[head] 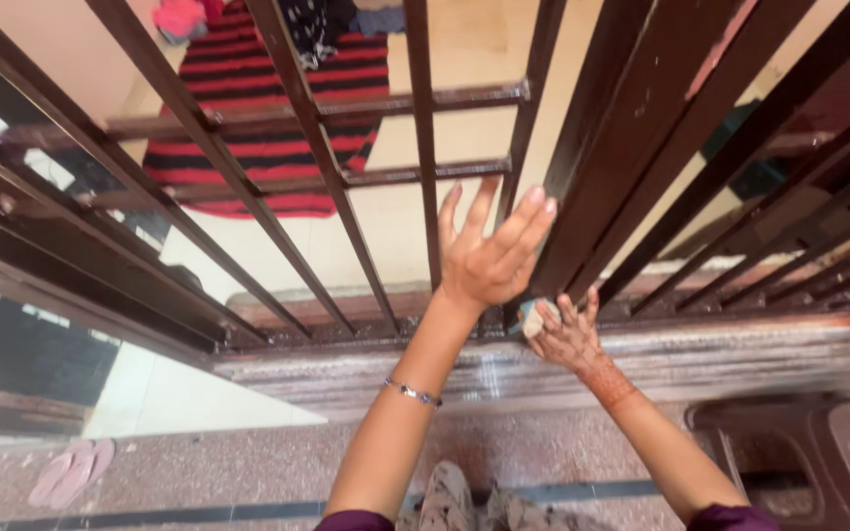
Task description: The person cleans the vertical bars and horizontal tracks of a metal door frame with a blue cloth by hand.
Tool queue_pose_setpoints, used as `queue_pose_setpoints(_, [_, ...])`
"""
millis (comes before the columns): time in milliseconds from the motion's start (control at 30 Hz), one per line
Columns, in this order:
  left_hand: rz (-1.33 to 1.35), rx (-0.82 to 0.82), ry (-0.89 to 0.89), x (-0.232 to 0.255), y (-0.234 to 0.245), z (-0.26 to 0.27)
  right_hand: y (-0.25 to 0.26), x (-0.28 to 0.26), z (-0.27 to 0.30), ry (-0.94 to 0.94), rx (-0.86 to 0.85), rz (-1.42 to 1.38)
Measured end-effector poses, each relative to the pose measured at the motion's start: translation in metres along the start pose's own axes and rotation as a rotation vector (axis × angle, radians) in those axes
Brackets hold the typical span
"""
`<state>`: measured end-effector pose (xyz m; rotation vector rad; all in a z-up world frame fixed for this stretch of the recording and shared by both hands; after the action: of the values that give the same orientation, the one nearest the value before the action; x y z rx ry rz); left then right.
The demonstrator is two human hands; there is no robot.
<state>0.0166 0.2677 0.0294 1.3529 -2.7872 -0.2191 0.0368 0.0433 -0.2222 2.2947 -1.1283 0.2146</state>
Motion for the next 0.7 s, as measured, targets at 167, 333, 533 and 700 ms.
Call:
queue_pose_setpoints(167, [0.029, 0.047, 0.017, -0.002, -0.002, -0.002, 0.031, 0.022, -0.085, -0.232, 0.078, 0.052])
queue_pose_setpoints(333, [0.048, 0.042, 0.024, -0.001, -0.001, -0.001, 0.049, 0.078, -0.168, -0.268, 0.302, 0.007])
queue_pose_setpoints(533, [0.066, 0.085, -0.003, -0.003, -0.005, -0.001, 0.015, 0.027, -0.120, -0.146, 0.182, 0.061])
queue_pose_setpoints(700, [0.087, 0.086, -0.032, -0.004, -0.004, -0.002, -0.001, -0.015, -0.065, 0.188, 0.129, 0.129])
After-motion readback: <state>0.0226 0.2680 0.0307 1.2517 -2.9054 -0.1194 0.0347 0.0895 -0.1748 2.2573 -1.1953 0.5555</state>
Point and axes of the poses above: each hand's wrist, its own z-axis away from the middle knuckle, its own y-axis out of the back of the hand, x = y × z, the point moved 1 cm from there along -z, towards the middle knuckle, and after that the axes turned 10 degrees about x, right-handed, at the moved point
